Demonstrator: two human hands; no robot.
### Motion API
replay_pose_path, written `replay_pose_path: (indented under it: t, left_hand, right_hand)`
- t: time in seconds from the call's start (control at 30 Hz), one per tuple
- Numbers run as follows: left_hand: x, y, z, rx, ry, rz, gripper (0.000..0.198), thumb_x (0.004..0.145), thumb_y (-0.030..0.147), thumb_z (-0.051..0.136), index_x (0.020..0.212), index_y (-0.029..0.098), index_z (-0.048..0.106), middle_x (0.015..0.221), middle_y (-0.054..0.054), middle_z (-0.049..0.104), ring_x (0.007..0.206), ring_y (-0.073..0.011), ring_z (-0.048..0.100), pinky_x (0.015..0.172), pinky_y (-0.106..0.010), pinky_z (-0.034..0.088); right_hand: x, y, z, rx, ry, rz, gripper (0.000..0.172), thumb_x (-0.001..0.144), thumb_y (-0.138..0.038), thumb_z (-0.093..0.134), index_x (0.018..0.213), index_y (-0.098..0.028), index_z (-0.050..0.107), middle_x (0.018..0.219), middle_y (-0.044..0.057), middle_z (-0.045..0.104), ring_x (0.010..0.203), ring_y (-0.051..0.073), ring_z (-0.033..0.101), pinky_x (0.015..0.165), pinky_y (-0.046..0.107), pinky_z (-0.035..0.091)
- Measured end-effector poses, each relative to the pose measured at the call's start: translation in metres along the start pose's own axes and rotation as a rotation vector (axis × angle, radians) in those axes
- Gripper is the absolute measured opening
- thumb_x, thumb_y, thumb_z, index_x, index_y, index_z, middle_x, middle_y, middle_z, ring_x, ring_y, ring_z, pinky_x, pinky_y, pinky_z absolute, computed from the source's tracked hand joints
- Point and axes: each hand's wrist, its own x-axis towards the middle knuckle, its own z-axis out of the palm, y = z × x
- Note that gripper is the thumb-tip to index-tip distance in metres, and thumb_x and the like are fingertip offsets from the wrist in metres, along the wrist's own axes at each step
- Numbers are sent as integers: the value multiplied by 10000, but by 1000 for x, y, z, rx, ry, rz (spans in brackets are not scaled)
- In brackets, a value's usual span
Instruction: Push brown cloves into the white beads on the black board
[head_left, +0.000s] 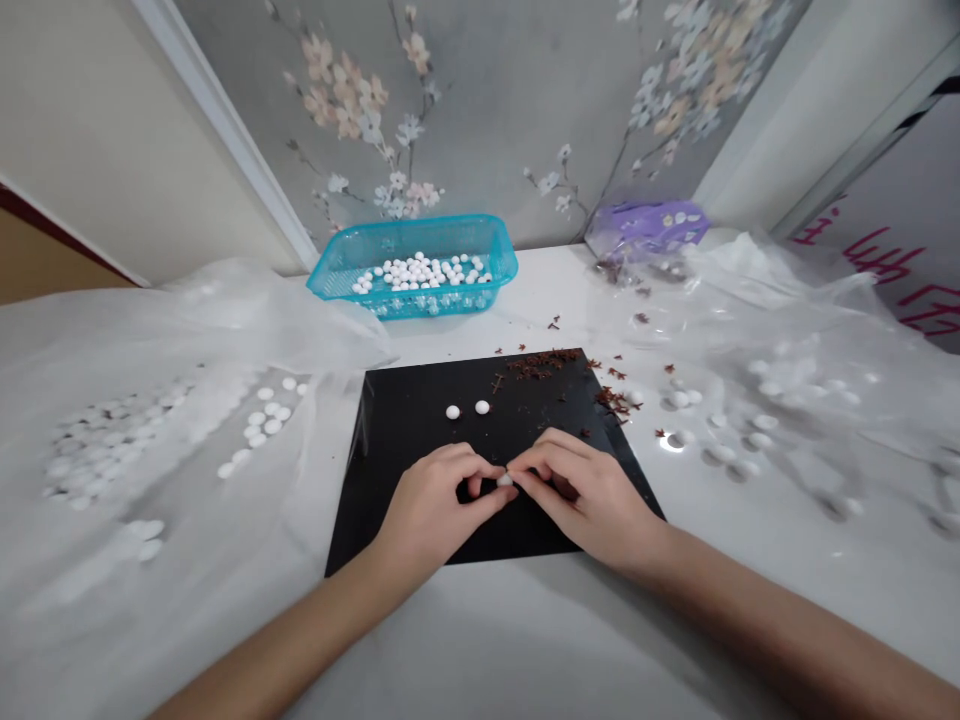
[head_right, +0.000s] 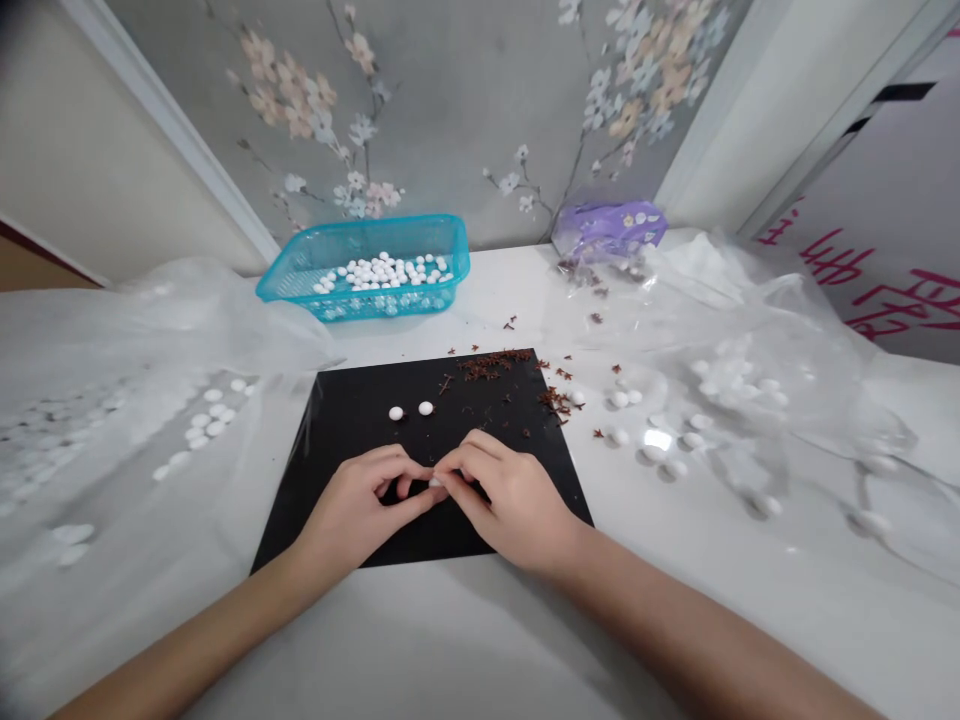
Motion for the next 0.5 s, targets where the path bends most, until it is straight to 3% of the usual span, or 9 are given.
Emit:
replay_pose_path:
  t: [0.5]
  left_hand:
    - [-1, -2, 3, -100, 15, -31, 146, 730, 350, 628, 743, 223, 699, 597, 33, 502, 539, -91, 437, 513, -222, 334]
  right_hand:
    - [-4, -6, -5, -11, -121, -136, 138, 841, -143, 438, 881, -154, 570, 740, 23, 517, 489, 75, 414, 451, 207, 351]
